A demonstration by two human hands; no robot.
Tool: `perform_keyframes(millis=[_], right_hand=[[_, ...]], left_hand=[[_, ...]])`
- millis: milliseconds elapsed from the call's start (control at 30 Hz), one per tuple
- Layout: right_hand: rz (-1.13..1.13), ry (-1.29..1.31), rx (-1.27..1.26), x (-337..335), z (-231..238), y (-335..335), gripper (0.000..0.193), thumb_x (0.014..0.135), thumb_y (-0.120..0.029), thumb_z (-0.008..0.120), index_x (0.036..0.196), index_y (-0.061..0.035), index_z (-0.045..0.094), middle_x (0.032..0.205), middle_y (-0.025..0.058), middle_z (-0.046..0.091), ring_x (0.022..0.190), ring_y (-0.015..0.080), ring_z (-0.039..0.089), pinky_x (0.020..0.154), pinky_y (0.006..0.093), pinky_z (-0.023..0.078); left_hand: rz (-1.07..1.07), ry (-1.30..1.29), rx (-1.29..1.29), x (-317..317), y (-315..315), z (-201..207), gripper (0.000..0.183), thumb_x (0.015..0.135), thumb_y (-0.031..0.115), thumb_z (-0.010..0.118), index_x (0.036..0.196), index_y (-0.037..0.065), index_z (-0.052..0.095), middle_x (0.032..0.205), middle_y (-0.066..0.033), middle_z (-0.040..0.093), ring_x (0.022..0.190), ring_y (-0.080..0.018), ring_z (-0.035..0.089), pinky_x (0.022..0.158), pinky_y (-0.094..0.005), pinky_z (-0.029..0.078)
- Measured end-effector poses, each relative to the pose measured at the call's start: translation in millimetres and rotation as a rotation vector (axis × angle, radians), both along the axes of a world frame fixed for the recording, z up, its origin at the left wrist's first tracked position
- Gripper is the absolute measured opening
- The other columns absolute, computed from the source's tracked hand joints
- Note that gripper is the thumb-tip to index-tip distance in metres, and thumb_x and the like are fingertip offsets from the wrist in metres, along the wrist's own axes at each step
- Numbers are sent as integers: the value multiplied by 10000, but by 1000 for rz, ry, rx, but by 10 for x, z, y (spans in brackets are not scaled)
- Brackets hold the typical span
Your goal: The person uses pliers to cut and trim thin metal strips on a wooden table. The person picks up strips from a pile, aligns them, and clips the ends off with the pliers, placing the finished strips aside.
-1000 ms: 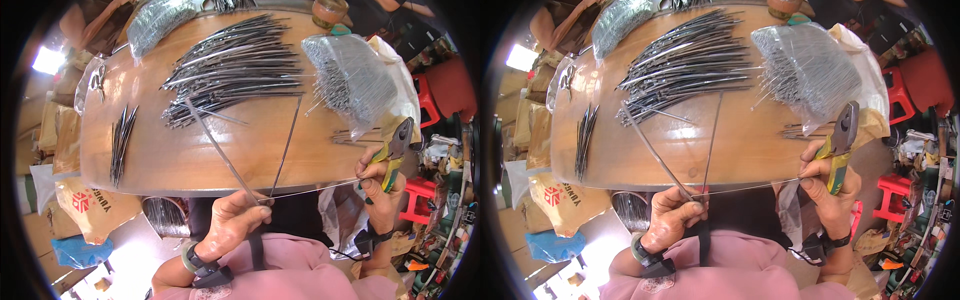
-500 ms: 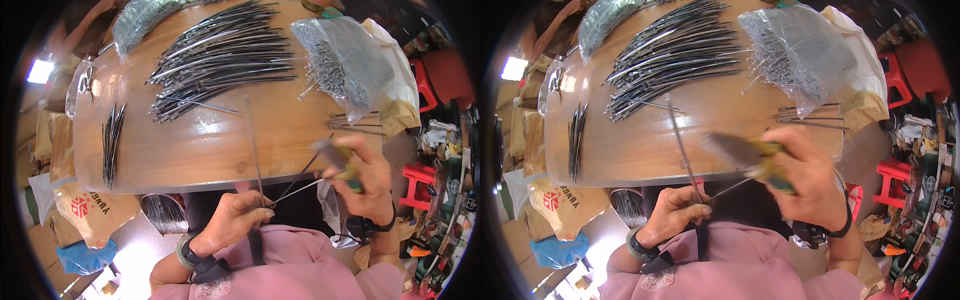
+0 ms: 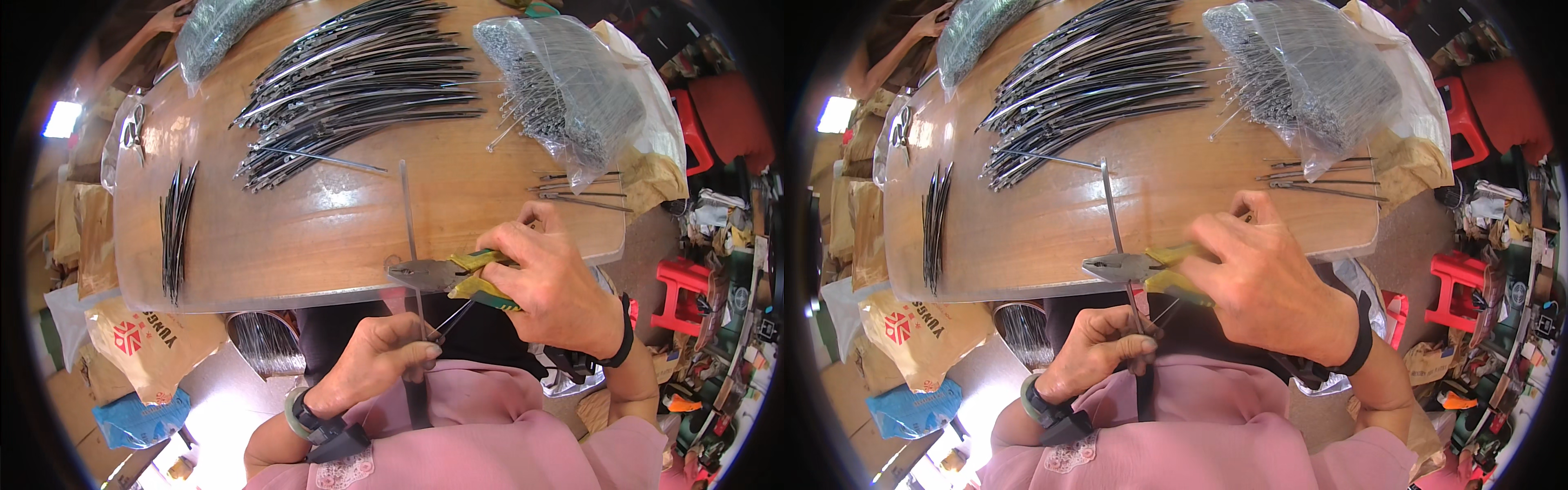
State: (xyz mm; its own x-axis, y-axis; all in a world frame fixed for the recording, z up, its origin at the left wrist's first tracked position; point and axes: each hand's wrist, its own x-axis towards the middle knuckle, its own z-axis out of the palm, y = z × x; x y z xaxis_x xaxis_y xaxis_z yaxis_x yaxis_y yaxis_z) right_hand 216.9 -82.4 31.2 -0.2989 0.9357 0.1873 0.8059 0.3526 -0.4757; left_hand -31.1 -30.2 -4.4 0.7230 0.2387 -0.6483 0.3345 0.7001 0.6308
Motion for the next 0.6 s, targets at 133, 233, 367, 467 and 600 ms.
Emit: perform_keyframes(millis=[133,233,367,467,600], right_hand=[[3,2,31,-21,21,-38,183,601,-7,686,774,-3,628,943,108,613,786,285,576,807,457,398],[3,15,64,-62,71,-58,202,569,-15,675,765,-10,627,945,113,611,769,276,579,802,463,388],[10,64,81,-179,63,-68,133,622,-77,657,742,-30,626,915,98,588,770,253,583,831,471,387],[12,96,86,-188,-14,-73,128,624,-96,660,727,-36,614,920,92,589,796,249,588,848,478,386],[-60,13,237,-131,-5,-11,185,574,-91,684,716,-35,579,977,104,614,887,281,591,866,499,379]], left_hand=[[-69,-116,203,-45,225,80,261,950,-21,582,1205,-57,626,925,-58,673,883,-143,634,843,-269,512],[-137,-249,411,-37,343,20,296,930,-41,595,1223,-37,641,1014,-62,694,926,-144,634,868,-287,507],[-196,-139,273,215,431,183,284,918,2,622,1200,-23,633,956,-54,686,881,-135,635,794,-277,513],[-208,-187,40,245,342,135,174,949,95,589,1074,-21,623,789,-58,629,669,-121,605,601,-259,477],[154,-127,-354,267,166,45,153,977,145,575,958,-7,581,664,-46,522,500,-129,477,457,-272,362]])
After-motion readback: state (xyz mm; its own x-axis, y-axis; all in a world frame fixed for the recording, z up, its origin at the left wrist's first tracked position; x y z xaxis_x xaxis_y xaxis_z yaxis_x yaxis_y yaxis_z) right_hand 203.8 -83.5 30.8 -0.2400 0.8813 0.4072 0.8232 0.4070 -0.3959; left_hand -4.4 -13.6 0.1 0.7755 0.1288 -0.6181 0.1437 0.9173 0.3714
